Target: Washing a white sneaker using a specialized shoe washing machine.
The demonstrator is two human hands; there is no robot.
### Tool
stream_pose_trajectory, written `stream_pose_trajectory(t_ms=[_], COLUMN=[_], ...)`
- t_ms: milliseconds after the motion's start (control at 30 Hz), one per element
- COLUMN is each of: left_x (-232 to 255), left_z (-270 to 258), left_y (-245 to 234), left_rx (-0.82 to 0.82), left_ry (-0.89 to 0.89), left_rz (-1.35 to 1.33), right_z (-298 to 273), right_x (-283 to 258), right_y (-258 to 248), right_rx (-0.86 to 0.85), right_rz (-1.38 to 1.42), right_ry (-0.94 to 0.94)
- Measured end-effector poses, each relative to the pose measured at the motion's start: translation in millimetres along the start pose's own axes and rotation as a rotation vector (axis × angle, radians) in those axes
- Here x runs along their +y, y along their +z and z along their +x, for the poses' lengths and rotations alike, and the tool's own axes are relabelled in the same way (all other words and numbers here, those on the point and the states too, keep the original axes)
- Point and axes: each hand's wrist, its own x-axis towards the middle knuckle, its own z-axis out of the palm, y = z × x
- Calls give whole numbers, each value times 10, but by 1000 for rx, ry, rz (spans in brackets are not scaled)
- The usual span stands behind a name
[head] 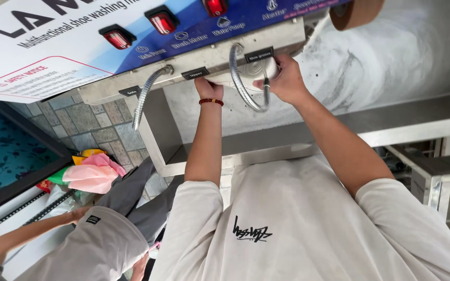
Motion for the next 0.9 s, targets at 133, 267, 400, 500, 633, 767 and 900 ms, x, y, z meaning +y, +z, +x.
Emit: stream_pose_trajectory(t_ms=[133, 267, 400, 500, 633, 767, 900], left_x=[-20, -209, -306, -250, -259, -283, -261], left_z=[238, 613, 613, 505, 532, 602, 455], left_y=[-102, -424, -517, -218, -282, -372, -7], left_rx=[108, 147, 198, 216, 194, 188, 165], left_ry=[30, 8, -10, -37, -43, -45, -104], left_rz=[-22, -81, -172, -175, -139, -145, -213], right_z=[161, 260, 301, 327, 310, 271, 241], right_x=[-326, -228, -325, -338, -248, -199, -163], right_y=[110, 64, 48, 79, 61, 53, -2], right_rx=[-3, 40, 43, 75, 68, 99, 134], right_rz=[-140, -82, 79, 107, -32, -214, -171], right_ry=[146, 24, -113, -61, -106, -56, -5])
